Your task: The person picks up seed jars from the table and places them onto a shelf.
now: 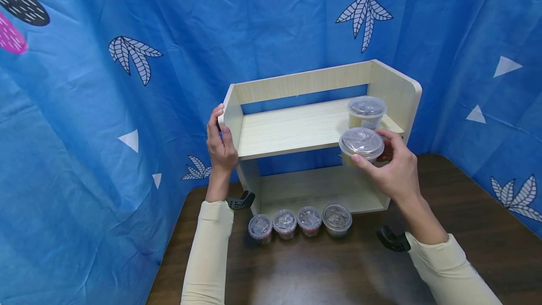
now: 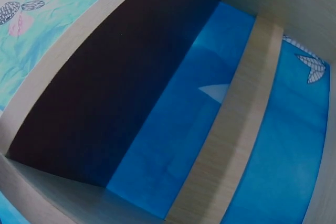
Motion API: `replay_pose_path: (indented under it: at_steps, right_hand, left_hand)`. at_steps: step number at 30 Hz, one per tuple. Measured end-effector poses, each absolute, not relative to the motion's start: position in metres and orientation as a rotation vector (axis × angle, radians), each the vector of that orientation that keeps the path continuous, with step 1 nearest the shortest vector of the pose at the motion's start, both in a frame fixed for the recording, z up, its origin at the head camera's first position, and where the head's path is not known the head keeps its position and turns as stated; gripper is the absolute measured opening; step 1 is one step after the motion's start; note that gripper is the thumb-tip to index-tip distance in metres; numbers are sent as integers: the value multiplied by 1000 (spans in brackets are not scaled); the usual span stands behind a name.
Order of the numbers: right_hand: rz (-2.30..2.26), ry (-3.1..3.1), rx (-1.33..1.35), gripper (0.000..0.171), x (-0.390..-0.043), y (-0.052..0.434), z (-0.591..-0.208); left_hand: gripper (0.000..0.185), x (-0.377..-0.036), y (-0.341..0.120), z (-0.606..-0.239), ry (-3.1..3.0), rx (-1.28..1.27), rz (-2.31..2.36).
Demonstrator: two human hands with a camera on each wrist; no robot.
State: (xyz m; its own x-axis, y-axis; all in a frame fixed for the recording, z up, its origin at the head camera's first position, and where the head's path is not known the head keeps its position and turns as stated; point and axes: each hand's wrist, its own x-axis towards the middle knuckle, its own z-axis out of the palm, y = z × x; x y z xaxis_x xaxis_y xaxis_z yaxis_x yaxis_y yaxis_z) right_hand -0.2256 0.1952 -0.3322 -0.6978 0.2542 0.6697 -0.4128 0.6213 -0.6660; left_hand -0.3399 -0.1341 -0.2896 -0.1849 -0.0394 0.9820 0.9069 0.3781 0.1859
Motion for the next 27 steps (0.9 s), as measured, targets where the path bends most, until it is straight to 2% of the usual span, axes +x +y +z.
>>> replay_pose_path:
  at_steps: [22, 27]
  right_hand:
    - [1113, -2065, 135, 71, -228, 184, -321]
    - [1116, -2064, 144, 71, -231, 182, -318]
  left_hand:
    - [39, -339, -136, -292, -1491, -832, -1052]
    - [34, -339, -136, -292, -1486, -831, -1052]
